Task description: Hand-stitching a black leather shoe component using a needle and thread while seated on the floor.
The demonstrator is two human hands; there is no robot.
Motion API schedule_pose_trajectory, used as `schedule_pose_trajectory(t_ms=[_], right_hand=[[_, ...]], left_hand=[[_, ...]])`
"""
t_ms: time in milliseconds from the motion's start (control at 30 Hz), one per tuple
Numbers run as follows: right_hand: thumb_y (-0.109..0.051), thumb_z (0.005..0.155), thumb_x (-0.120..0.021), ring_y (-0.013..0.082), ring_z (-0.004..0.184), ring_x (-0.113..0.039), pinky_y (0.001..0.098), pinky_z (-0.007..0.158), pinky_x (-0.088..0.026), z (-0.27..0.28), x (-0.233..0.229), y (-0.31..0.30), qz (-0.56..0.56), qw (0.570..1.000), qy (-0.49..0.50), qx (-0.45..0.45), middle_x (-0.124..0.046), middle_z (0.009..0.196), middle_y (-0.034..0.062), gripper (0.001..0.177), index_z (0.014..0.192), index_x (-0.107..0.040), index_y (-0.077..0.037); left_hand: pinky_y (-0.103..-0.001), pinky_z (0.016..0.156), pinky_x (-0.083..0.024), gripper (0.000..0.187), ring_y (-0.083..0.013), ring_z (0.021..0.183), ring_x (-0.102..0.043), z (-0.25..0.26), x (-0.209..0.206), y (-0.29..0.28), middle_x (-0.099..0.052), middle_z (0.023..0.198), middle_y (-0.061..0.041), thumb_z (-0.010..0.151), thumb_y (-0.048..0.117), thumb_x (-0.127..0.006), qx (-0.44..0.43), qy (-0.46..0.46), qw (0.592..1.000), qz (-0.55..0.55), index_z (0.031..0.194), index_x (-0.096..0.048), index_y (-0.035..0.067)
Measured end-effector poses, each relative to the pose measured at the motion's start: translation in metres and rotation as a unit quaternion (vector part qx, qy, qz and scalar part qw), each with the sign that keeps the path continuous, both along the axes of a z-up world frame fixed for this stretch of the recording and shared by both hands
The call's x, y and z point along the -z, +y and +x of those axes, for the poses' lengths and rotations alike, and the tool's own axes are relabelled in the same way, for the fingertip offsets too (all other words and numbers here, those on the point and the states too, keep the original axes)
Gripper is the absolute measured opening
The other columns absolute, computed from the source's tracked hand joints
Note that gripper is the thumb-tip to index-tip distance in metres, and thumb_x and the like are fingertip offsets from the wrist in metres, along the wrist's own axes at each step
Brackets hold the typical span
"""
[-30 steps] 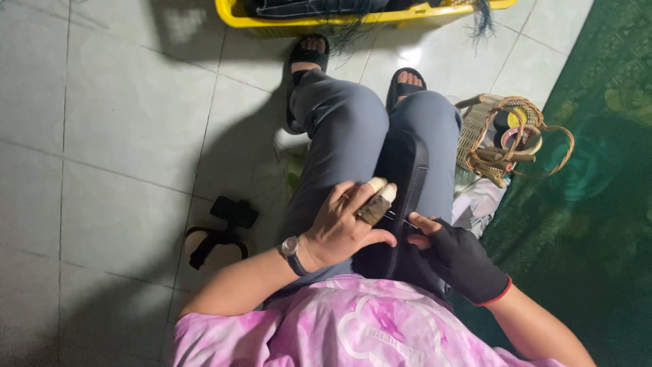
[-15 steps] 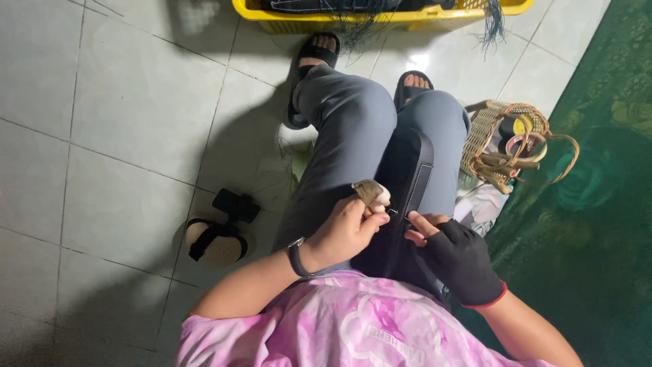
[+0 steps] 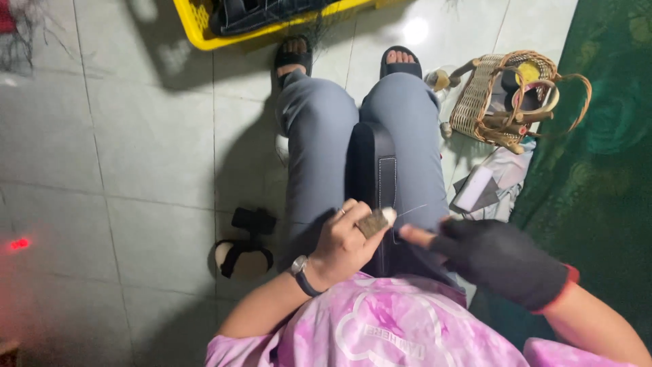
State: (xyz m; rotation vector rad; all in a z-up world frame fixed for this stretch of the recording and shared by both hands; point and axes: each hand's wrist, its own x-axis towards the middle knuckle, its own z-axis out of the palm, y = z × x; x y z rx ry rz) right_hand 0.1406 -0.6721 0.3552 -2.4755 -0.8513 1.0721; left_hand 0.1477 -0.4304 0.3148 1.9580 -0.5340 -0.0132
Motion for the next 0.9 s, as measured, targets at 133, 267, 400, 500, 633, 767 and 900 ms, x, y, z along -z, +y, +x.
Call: schedule_pose_trajectory(t_ms=[133, 267, 400, 500, 633, 767, 900], right_hand=[[-0.026, 0.075, -0.065, 0.0337, 0.064, -0.068, 0.0425, 0.051, -0.056, -0.013, 0.038, 0.004, 0.181, 0.977, -0.057, 0.102, -0.063, 0.083, 0.0095, 0.048, 0.122, -0.057, -0.017], [-0.03, 0.083, -0.055, 0.024, 0.06, -0.065, 0.0349, 0.051, -0.052, -0.001, 0.035, 0.013, 0.129, 0.979, -0.156, 0.029, -0.058, 0.087, 0.0024, 0.029, 0.111, -0.058, -0.02], [-0.031, 0.09, -0.048, 0.0285, 0.064, -0.07, 0.0326, 0.05, -0.056, -0.007, 0.025, 0.017, 0.339, 0.919, 0.023, 0.2, -0.062, 0.076, 0.0048, 0.03, 0.106, -0.064, -0.011], [-0.014, 0.071, -0.061, 0.0054, 0.051, -0.053, 0.0194, 0.056, -0.05, 0.0, 0.036, -0.052, 0.487, 0.783, -0.108, 0.372, -0.059, 0.063, -0.0032, 0.002, 0.072, -0.062, -0.012], [-0.016, 0.125, -0.036, 0.038, 0.103, -0.053, 0.0426, 0.102, -0.039, -0.009, 0.027, -0.08, 0.077, 0.849, -0.35, 0.388, -0.051, 0.117, 0.0245, 0.031, 0.132, -0.056, 0.006], [-0.029, 0.084, -0.059, 0.026, 0.065, -0.061, 0.0386, 0.057, -0.051, 0.001, 0.013, 0.008, 0.086, 0.958, -0.263, 0.08, -0.059, 0.082, 0.0042, 0.019, 0.098, -0.057, -0.016], [-0.029, 0.08, -0.056, 0.0195, 0.055, -0.062, 0.0331, 0.046, -0.05, 0.008, 0.032, 0.026, 0.075, 0.969, -0.229, -0.046, -0.056, 0.082, 0.0004, 0.022, 0.1, -0.054, -0.018]], left_hand=[[-0.025, 0.048, -0.047, 0.021, -0.0223, 0.055, -0.051, -0.003, 0.004, -0.002, -0.046, 0.066, -0.006, 0.08, 0.001, -0.07, -0.038, -0.161, 0.986, 0.024, 0.064, -0.057, 0.001], [-0.026, 0.047, -0.047, 0.02, -0.0227, 0.054, -0.051, -0.009, 0.006, -0.001, -0.049, 0.068, -0.008, 0.081, 0.004, -0.072, -0.038, -0.193, 0.98, 0.024, 0.068, -0.058, 0.001], [-0.025, 0.047, -0.047, 0.018, -0.022, 0.053, -0.052, -0.015, 0.008, 0.001, -0.05, 0.068, -0.008, 0.078, 0.0, -0.073, -0.059, -0.198, 0.978, 0.04, 0.067, -0.06, 0.003], [-0.027, 0.048, -0.047, 0.023, -0.0252, 0.054, -0.051, -0.021, 0.009, 0.014, -0.047, 0.069, -0.01, 0.08, 0.005, -0.074, -0.083, -0.182, 0.978, 0.061, 0.069, -0.054, 0.0], [-0.027, 0.045, -0.047, 0.027, -0.0264, 0.049, -0.051, -0.018, 0.01, 0.014, -0.046, 0.064, -0.01, 0.077, 0.004, -0.077, -0.098, -0.151, 0.983, 0.026, 0.067, -0.053, -0.002], [-0.028, 0.047, -0.046, 0.03, -0.025, 0.051, -0.05, -0.017, 0.014, 0.007, -0.045, 0.065, -0.01, 0.074, 0.003, -0.08, -0.092, -0.172, 0.981, 0.015, 0.065, -0.051, -0.002], [-0.028, 0.046, -0.045, 0.028, -0.0239, 0.05, -0.049, -0.018, 0.013, 0.01, -0.046, 0.065, -0.01, 0.075, 0.002, -0.079, -0.1, -0.18, 0.978, 0.014, 0.065, -0.053, -0.001]])
